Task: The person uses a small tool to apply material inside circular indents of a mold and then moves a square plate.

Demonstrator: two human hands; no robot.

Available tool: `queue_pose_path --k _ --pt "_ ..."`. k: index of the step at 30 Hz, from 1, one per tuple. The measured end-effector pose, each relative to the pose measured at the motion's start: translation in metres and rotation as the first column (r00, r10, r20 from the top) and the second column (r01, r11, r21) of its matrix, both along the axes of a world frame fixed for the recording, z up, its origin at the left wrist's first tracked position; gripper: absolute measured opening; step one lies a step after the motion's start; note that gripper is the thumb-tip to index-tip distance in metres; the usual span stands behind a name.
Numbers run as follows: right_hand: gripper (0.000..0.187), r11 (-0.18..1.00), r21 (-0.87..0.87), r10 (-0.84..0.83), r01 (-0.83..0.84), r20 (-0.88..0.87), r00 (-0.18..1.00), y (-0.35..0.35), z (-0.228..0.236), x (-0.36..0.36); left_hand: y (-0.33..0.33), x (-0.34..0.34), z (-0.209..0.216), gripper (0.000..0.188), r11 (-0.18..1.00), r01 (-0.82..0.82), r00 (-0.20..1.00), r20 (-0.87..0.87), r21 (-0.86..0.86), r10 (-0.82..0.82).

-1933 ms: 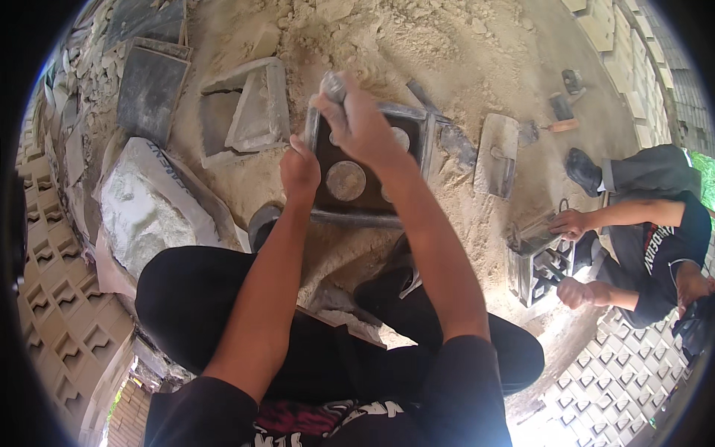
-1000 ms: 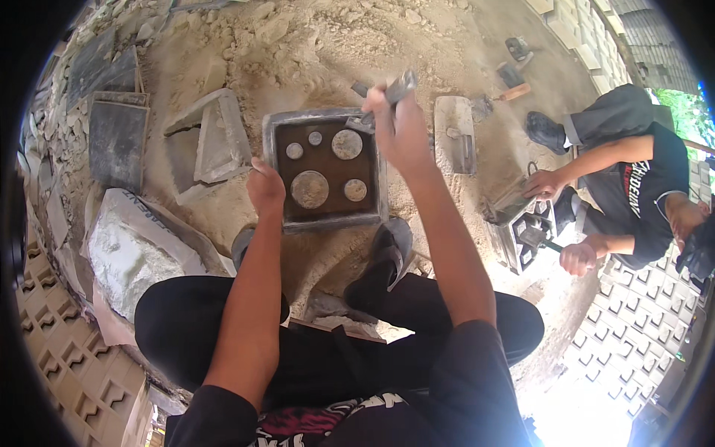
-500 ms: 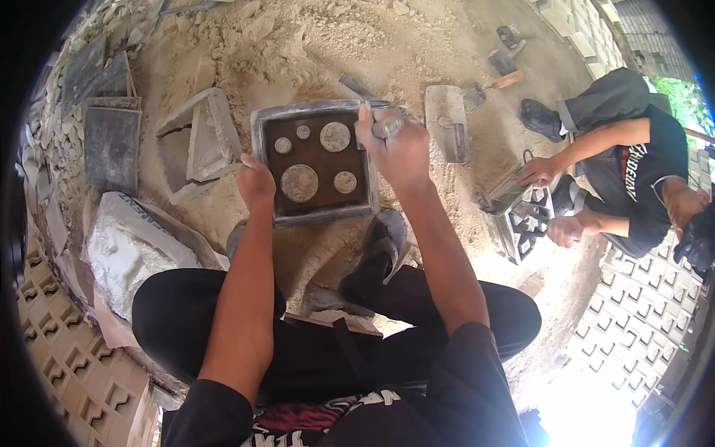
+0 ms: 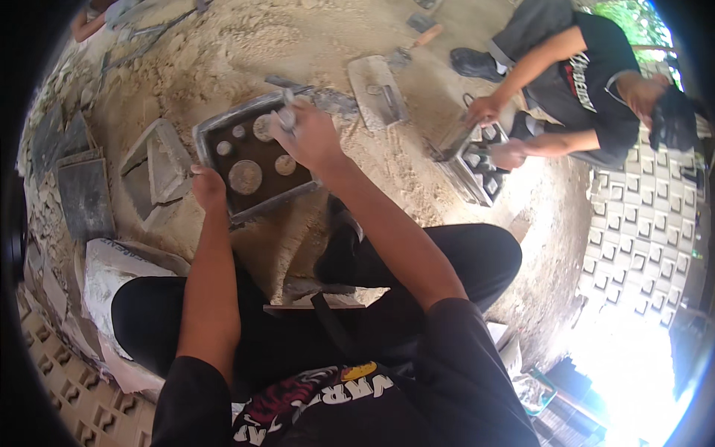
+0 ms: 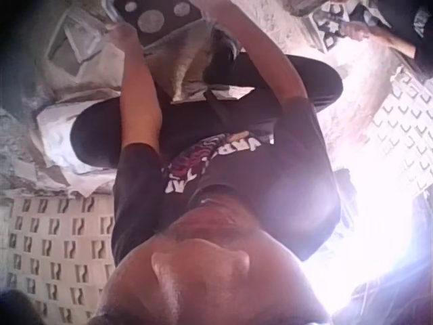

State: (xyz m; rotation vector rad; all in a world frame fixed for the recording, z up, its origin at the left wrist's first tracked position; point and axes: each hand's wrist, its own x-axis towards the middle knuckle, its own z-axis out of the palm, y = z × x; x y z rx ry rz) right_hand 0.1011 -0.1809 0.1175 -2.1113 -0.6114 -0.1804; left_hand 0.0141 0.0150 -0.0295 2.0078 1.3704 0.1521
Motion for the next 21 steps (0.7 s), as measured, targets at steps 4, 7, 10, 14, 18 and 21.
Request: queue_pose_path --k 4,7,10,14,18,21 --pt "0.018 0.999 0.034 -0.046 0.042 0.103 0.994 -0.001 0.017 -0.009 0.001 0.001 0.007 0.067 0.997 0.047 0.999 0.021 -0.067 -0.046" --pt "0.027 0.996 -0.088 -0.023 0.031 0.089 0.996 -0.009 0.003 -0.011 0.000 0.004 -0.001 0.057 0.996 0.040 0.986 0.161 0.080 -0.052" --pt "0.036 0.971 -0.237 -0.059 0.032 -0.111 0.992 0.003 0.024 -0.011 0.009 0.008 -0.002 0.051 0.903 0.179 0.976 0.049 0.392 -0.214" --pt "0.036 0.995 -0.079 -0.052 0.066 0.163 0.985 -0.007 -0.001 -0.039 -0.036 0.007 0.026 0.048 0.798 0.326 0.850 0.212 0.508 -0.482" --pt "0.036 0.971 -0.123 -0.211 0.206 -0.027 0.977 -0.018 -0.002 -0.037 -0.064 0.010 0.065 0.040 0.698 0.530 0.745 0.129 0.482 -0.654" --pt "0.039 0.981 -0.040 -0.191 0.188 -0.105 0.976 -0.021 0.031 -0.030 -0.057 0.015 0.090 0.040 0.619 0.705 0.661 -0.004 0.348 -0.751"
